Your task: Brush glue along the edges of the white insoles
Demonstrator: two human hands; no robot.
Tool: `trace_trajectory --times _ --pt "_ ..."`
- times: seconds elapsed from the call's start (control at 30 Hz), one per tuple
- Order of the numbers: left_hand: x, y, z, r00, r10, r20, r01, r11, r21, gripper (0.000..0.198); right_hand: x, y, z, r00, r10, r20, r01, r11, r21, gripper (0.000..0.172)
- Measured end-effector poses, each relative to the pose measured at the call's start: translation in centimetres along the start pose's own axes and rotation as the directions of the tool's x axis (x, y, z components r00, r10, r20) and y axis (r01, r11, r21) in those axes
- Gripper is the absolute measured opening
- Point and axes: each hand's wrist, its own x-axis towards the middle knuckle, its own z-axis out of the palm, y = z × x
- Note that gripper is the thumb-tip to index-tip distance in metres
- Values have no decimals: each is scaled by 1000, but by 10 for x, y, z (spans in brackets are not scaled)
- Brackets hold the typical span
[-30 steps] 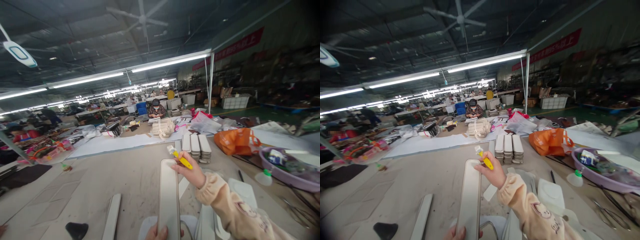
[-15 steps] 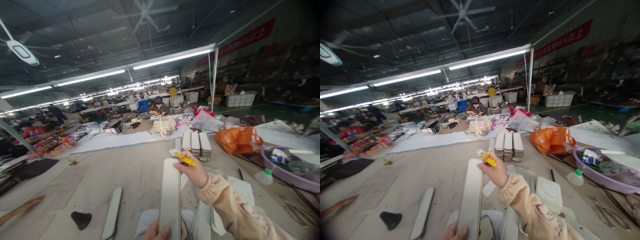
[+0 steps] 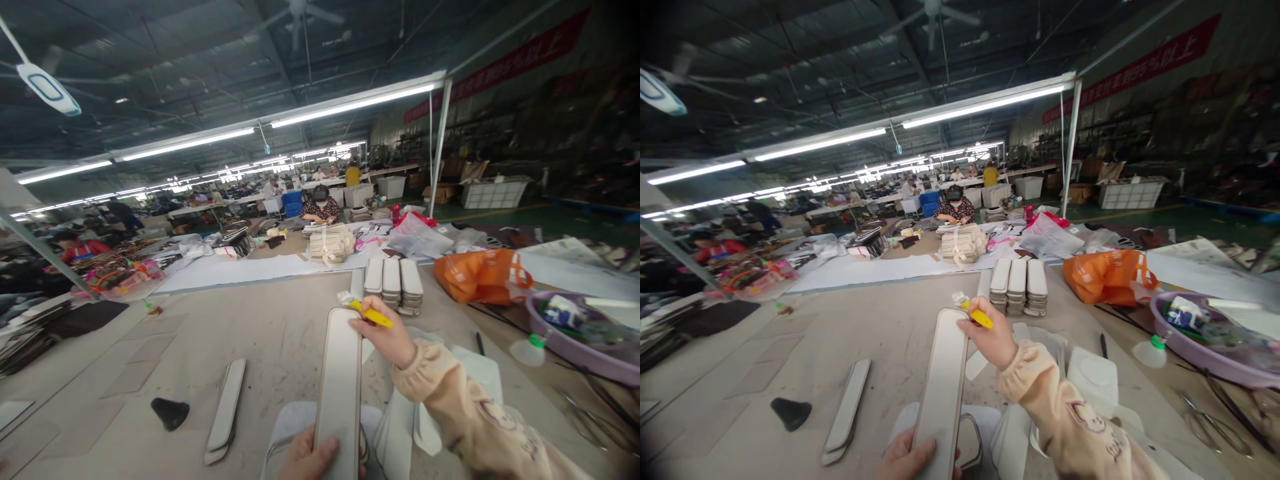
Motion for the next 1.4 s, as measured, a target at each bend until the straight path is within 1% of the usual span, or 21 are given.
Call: trace_trajectory --times 0.07,0.13,0.27,0.33,0.4,0.5,0.63,0.77,0.87,0.97,1.07,1.2,1.3,1.4 --pt "3 0 2 1000 15 25 -14 998 -53 47 -2 -2 1 1000 5 -7 -5 1000 -13 34" --pt "7 -1 6 999 43 25 -41 995 -88 51 -4 -3 4 1000 11 -13 -11 1000 -15 35" --pt "19 -5 11 995 95 -36 -97 993 -66 54 -10 1 13 998 24 -50 -26 999 -26 41" --pt "22 -8 12 992 104 -64 -108 993 -49 53 -13 6 16 995 35 -91 -40 998 -58 42" --pt "23 -12 11 992 101 -78 -105 994 -43 52 -14 11 16 993 37 -109 -46 996 -81 42" --pt "20 -15 10 992 97 -78 -100 994 -46 52 -16 16 15 995 35 -96 -45 994 -99 39" --pt "12 -13 13 995 76 -71 -80 996 -50 50 -19 18 15 995 47 -88 -56 993 -105 39" --pt "4 -10 19 992 77 -97 -89 989 -121 50 -22 17 19 997 55 -59 -59 996 -65 38" --pt "-1 -10 19 989 76 -126 -97 981 -166 50 -21 17 21 998 42 -49 -46 996 -74 37" --pt "-3 -10 12 992 67 -106 -85 980 -180 47 -19 18 26 997 11 -76 -19 993 -115 37" --pt "-1 -9 -1 997 55 -48 -63 981 -182 46 -17 20 32 995 -8 -98 -8 987 -161 37" --pt "4 -7 -21 1000 13 10 -11 980 -200 47 -15 24 40 988 -45 -145 0 955 -295 33" --pt "7 -4 -34 999 -19 43 28 977 -213 46 -14 30 46 980 -65 -189 -15 918 -396 32" --pt "8 -1 -47 998 -16 64 30 973 -230 47 -11 40 56 977 -65 -203 -28 906 -422 31"
